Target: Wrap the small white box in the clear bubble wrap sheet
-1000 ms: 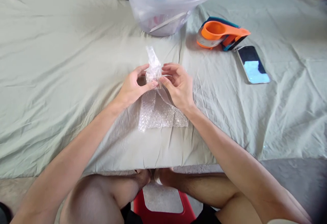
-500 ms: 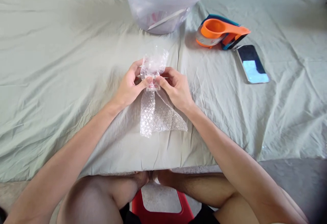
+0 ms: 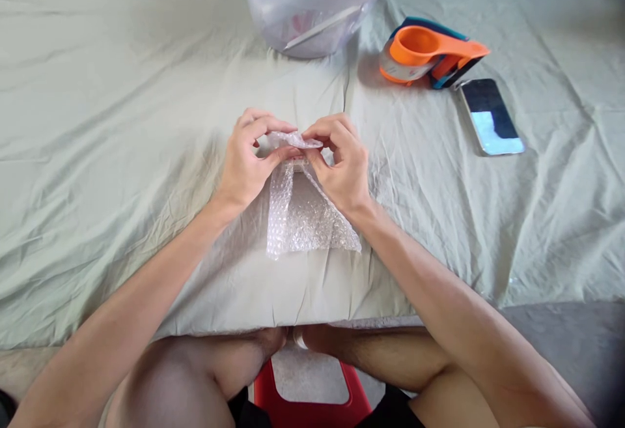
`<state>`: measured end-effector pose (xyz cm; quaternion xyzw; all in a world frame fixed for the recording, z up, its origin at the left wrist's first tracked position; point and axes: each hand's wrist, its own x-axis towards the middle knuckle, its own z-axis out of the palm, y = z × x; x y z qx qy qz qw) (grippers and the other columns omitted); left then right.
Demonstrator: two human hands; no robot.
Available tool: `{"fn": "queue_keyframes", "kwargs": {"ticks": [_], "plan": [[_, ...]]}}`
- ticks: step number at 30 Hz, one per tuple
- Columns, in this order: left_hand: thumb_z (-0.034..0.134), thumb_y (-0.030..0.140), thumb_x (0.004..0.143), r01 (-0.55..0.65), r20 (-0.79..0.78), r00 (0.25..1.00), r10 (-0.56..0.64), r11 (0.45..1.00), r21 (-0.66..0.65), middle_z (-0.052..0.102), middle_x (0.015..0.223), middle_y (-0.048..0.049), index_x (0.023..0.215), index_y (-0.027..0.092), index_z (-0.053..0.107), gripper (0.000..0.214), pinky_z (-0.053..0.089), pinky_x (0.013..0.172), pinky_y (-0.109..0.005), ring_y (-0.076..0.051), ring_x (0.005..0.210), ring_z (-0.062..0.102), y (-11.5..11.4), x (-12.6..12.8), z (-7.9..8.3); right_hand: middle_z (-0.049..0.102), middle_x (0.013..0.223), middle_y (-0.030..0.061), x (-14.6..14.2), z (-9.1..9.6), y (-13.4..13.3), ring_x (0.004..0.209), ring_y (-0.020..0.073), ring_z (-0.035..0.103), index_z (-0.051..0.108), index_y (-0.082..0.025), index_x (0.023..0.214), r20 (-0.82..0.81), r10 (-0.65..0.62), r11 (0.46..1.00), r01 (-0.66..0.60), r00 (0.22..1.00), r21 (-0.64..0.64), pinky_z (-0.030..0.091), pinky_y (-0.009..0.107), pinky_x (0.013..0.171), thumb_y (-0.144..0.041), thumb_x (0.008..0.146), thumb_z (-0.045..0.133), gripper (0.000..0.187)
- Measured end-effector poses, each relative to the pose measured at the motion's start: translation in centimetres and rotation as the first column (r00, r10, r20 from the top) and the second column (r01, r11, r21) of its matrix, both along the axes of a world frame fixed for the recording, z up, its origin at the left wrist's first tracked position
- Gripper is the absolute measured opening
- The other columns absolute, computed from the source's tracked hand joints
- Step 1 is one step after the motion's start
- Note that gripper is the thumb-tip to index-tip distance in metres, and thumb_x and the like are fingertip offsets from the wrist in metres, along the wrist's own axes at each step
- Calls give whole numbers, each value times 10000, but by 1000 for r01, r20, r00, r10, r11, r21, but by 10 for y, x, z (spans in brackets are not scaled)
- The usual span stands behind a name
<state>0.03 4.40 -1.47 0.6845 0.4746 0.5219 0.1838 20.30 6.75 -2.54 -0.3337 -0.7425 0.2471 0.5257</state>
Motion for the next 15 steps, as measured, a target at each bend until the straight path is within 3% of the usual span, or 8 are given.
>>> {"fn": "queue_keyframes", "kwargs": {"ticks": [3,8,11,13,15], "plan": [[874,611,1014,-2,-36,999,7,990,140,731,1082,-30,1055,321,827,297,593,770,-384,-196,942,697,-3,4,0,731,1071,39,3,1,1,946,208,713,754,-302,1029,31,17,999,-18,999,34,670,420,845,-356,1140,657,157],[705,484,1152,95,-158,985,-69,981,166,731,1040,-26,1008,313,808,246,622,822,-388,-193,921,709,-9,-2,0,770,1133,44,19,1,6,1028,226,752,796,-327,1114,153,94,984,-115,984,136,683,453,937,-280,1137,628,176],[629,400,1181,198,-274,949,-156,971,133,781,1181,-36,1166,346,839,217,654,971,-420,-226,1075,754,-14,-18,1,779,1230,44,32,1,8,1112,223,774,806,-370,1281,217,156,959,-201,964,200,693,446,957,-195,1148,557,333],[503,306,1207,243,-357,914,-193,965,101,784,1298,-46,1335,369,812,341,650,1059,-444,-241,1172,759,-19,-28,1,763,1326,54,40,1,8,1184,226,778,757,-404,1441,264,208,942,-265,942,205,696,460,1001,-128,1143,487,488],[491,260,1193,253,-430,879,-206,966,54,766,1411,-55,1462,386,761,401,628,1147,-483,-266,1256,753,-24,-35,1,731,1417,75,46,2,8,1267,248,765,676,-418,1573,313,249,930,-316,917,186,687,493,1072,-105,1123,503,575]]}}
